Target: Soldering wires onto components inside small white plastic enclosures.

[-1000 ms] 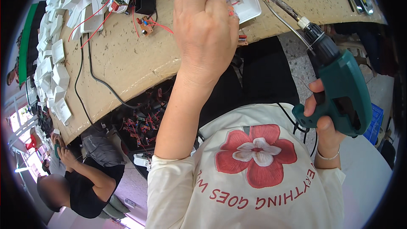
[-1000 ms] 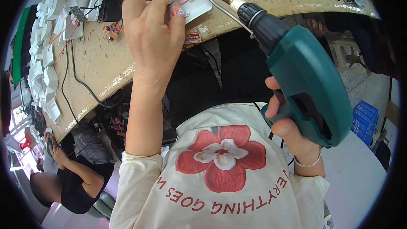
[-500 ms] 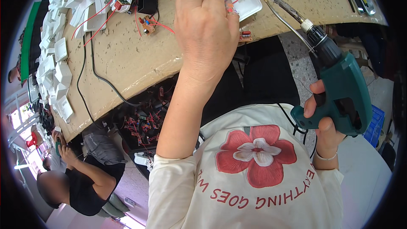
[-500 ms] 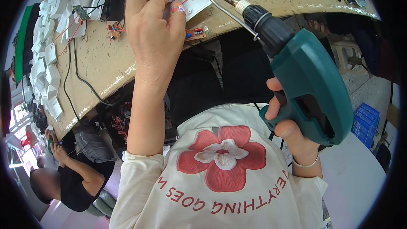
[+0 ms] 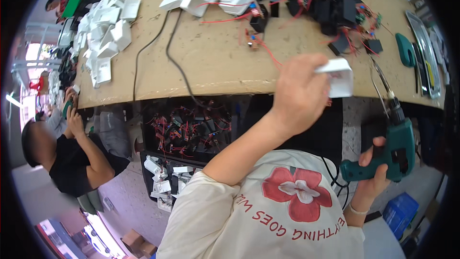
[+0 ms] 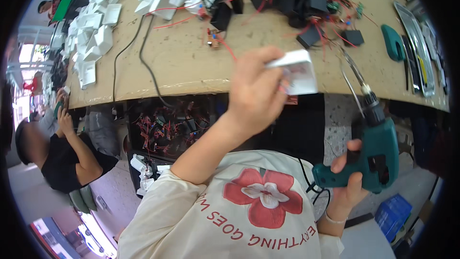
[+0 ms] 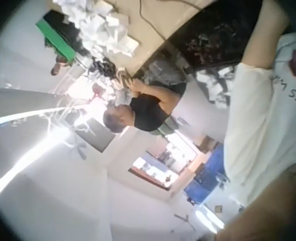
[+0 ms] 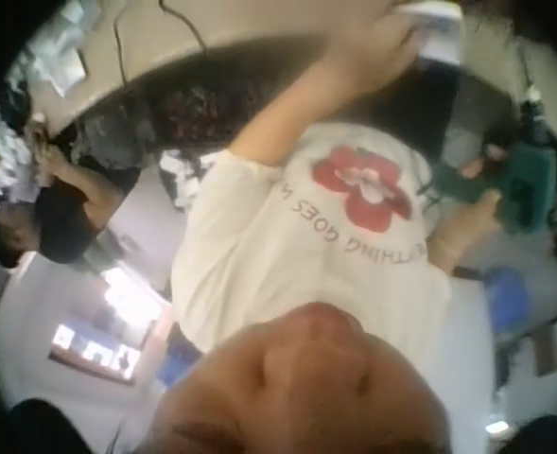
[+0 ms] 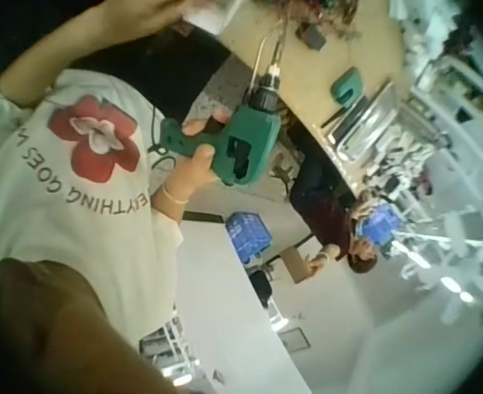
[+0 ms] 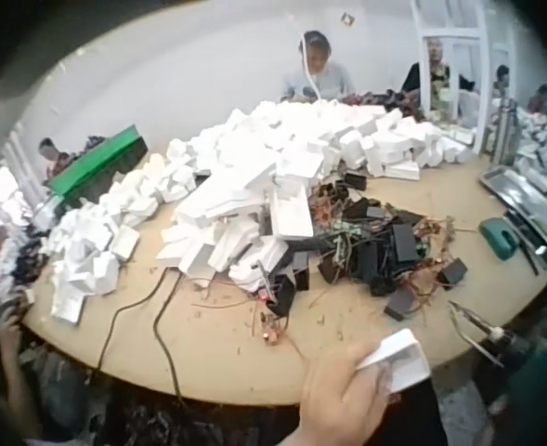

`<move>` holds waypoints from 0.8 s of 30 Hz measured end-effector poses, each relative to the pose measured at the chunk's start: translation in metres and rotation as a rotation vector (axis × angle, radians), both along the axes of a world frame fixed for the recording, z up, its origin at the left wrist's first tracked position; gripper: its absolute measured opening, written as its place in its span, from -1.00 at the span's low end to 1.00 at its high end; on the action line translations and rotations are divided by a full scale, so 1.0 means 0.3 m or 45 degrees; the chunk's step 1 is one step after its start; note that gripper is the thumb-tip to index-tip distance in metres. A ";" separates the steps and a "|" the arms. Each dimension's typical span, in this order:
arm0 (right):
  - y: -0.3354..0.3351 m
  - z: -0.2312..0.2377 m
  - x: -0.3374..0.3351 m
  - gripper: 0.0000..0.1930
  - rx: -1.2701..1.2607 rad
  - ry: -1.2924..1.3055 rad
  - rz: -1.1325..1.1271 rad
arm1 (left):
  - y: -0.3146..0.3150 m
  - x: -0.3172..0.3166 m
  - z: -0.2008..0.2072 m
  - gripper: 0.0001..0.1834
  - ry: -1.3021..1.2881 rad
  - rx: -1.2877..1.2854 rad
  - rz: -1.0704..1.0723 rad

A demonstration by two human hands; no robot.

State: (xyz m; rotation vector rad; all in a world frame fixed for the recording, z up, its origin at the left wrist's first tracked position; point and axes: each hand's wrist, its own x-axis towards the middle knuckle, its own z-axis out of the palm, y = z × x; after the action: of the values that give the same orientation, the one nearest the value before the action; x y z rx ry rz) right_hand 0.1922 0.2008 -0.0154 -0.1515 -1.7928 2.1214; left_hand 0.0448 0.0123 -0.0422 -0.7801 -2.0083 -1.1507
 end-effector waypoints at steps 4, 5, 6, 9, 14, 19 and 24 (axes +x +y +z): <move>-0.020 0.005 -0.020 -0.31 -0.015 -0.003 0.000 | -0.035 -0.018 0.007 -0.82 -0.204 0.025 0.030; -0.019 0.003 -0.020 -0.31 -0.008 0.004 0.020 | -0.036 -0.029 0.001 -0.82 -0.220 0.037 0.026; -0.015 -0.003 -0.014 -0.30 -0.033 -0.013 0.016 | -0.032 -0.030 -0.002 -0.82 -0.233 0.044 -0.001; -0.022 0.008 -0.012 -0.30 -0.001 -0.050 0.007 | -0.031 -0.037 -0.001 -0.82 -0.313 0.003 0.036; -0.014 0.001 0.007 -0.29 -0.037 -0.117 0.019 | -0.018 -0.041 0.005 -0.80 -0.225 -0.194 0.126; -0.018 -0.002 0.009 -0.26 -0.022 -0.169 0.047 | -0.007 -0.042 0.005 -0.78 -0.110 -0.369 0.171; -0.039 0.002 0.008 -0.24 0.016 -0.291 0.057 | 0.001 -0.052 -0.003 -0.79 -0.033 -0.434 0.208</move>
State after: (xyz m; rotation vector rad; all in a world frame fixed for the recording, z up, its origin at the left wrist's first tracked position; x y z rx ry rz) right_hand 0.1945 0.1892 -0.0147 -0.3674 -1.9522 2.1986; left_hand 0.0293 0.0126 -0.0432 -0.7499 -2.2768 -0.7385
